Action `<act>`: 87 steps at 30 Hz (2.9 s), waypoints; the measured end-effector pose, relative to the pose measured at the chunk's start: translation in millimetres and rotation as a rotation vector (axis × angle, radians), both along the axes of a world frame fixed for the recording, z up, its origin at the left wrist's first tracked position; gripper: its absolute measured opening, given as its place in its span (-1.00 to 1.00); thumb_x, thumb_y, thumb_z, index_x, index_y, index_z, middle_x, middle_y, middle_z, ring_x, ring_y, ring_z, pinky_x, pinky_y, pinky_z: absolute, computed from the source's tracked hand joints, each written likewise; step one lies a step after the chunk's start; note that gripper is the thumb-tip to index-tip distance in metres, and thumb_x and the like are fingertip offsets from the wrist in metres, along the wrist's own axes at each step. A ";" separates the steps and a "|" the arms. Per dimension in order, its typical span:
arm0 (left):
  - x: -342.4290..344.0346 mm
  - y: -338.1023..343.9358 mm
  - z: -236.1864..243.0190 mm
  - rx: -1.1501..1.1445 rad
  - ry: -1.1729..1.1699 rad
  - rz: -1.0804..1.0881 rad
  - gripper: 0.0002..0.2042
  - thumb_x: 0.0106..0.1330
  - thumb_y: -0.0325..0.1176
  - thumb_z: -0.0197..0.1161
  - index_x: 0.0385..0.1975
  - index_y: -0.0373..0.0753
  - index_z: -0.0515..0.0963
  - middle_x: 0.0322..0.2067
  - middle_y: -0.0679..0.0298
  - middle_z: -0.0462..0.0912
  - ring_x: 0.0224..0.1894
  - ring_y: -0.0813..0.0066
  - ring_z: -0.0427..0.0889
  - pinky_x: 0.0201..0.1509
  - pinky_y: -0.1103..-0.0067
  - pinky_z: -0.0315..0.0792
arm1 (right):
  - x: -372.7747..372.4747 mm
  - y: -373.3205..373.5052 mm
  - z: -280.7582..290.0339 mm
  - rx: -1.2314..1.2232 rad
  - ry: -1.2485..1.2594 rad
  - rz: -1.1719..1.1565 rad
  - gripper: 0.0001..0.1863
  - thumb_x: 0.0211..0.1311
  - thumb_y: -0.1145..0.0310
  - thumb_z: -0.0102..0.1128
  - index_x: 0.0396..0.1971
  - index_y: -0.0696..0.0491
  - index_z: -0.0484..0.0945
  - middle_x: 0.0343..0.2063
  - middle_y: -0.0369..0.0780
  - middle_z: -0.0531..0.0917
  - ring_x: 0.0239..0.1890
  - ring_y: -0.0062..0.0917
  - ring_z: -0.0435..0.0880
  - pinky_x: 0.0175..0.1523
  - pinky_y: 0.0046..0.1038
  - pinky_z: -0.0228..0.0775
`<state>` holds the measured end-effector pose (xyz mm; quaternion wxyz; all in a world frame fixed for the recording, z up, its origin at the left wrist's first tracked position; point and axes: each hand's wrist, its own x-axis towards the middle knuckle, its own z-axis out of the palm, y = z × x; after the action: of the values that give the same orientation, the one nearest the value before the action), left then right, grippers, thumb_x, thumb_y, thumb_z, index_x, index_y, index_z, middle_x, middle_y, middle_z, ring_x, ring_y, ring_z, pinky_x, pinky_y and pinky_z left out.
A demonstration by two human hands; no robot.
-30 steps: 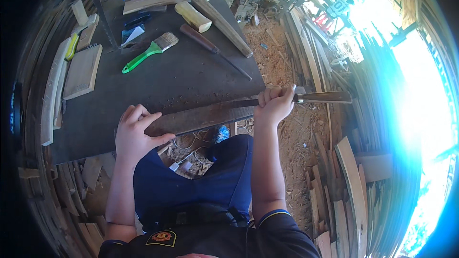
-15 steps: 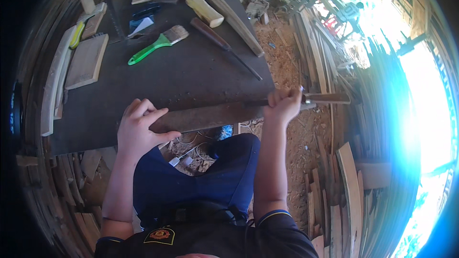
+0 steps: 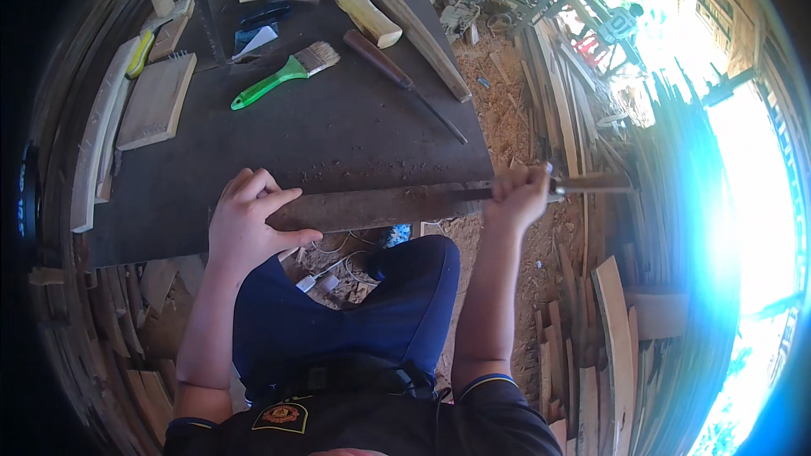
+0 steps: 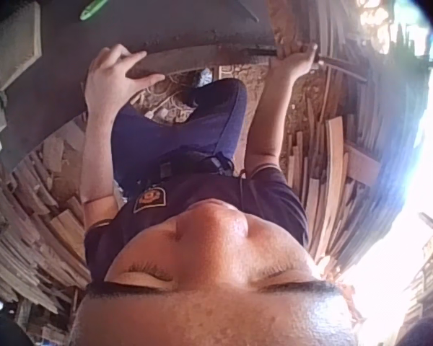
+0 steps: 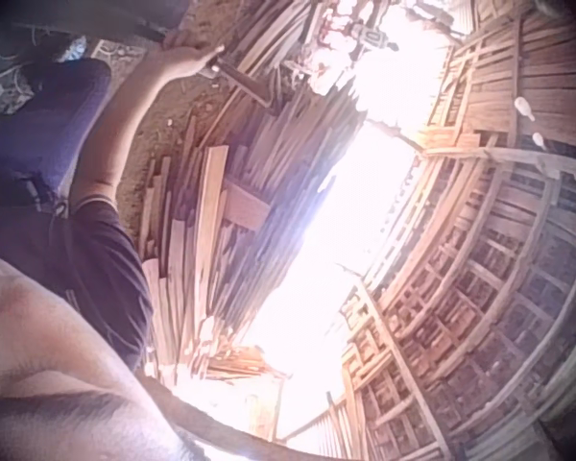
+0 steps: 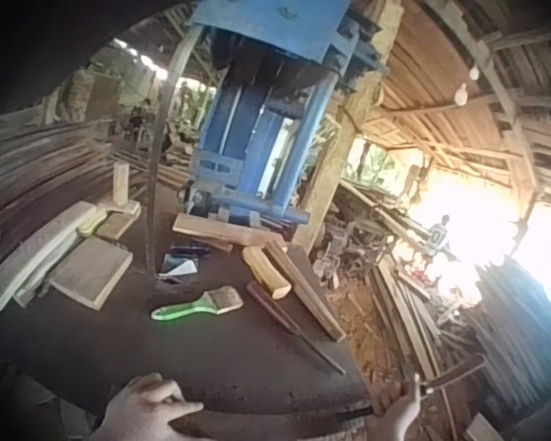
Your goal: Using a chisel to scrape and shape a long piece of wood on a workshop table.
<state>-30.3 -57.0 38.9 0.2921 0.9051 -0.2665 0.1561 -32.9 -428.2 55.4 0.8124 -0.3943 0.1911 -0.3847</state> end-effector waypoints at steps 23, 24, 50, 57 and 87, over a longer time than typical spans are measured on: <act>1.6 -5.2 6.7 0.040 -0.018 -0.030 -0.44 -0.25 0.08 0.62 -0.27 -0.19 0.79 -0.42 0.41 0.44 -0.27 0.43 0.53 -0.02 0.38 0.56 | -1.8 -25.2 -9.9 0.063 -0.031 0.021 -0.50 0.63 0.09 -0.27 -0.64 -0.12 0.13 -0.77 -0.41 0.10 -0.76 -0.65 -0.03 -0.67 -0.47 -0.19; 0.7 -3.6 5.0 0.026 -0.008 -0.023 -0.44 -0.25 0.08 0.62 -0.27 -0.19 0.79 -0.43 0.41 0.44 -0.27 0.43 0.52 -0.02 0.38 0.55 | -1.0 -26.3 -9.2 0.066 -0.032 0.013 -0.50 0.63 0.09 -0.27 -0.64 -0.12 0.13 -0.77 -0.41 0.10 -0.76 -0.65 -0.03 -0.67 -0.47 -0.19; -0.1 -2.0 5.1 0.014 -0.045 -0.004 -0.45 -0.31 0.02 0.64 -0.28 -0.18 0.79 -0.46 0.39 0.43 -0.29 0.43 0.51 -0.13 0.43 0.53 | 1.7 -50.3 -3.0 0.032 -0.038 -0.138 -0.57 0.63 0.12 -0.27 -0.56 -0.08 0.12 -0.75 -0.41 0.13 -0.75 -0.65 -0.05 -0.66 -0.48 -0.19; 2.9 -12.1 7.6 0.004 -0.018 -0.029 -0.44 -0.31 0.04 0.64 -0.29 -0.18 0.79 -0.46 0.38 0.43 -0.30 0.43 0.51 -0.13 0.42 0.52 | -19.2 -80.5 -2.4 0.115 -0.060 -0.298 -0.51 0.63 0.11 -0.29 -0.62 -0.09 0.12 -0.77 -0.41 0.11 -0.77 -0.67 -0.06 -0.68 -0.48 -0.23; 0.9 -10.7 8.3 -0.009 -0.023 -0.014 -0.45 -0.31 0.01 0.64 -0.28 -0.19 0.79 -0.45 0.40 0.47 -0.28 0.43 0.53 -0.13 0.43 0.54 | -48.9 -46.5 -5.9 0.196 0.001 -0.140 -0.43 0.62 0.01 -0.27 -0.70 -0.12 0.09 -0.77 -0.42 0.05 -0.76 -0.65 -0.10 -0.67 -0.48 -0.26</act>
<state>-29.4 -67.7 47.2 0.2941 0.9000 -0.2756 0.1657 -81.7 -474.7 49.5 0.8182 -0.2990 0.2553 -0.4195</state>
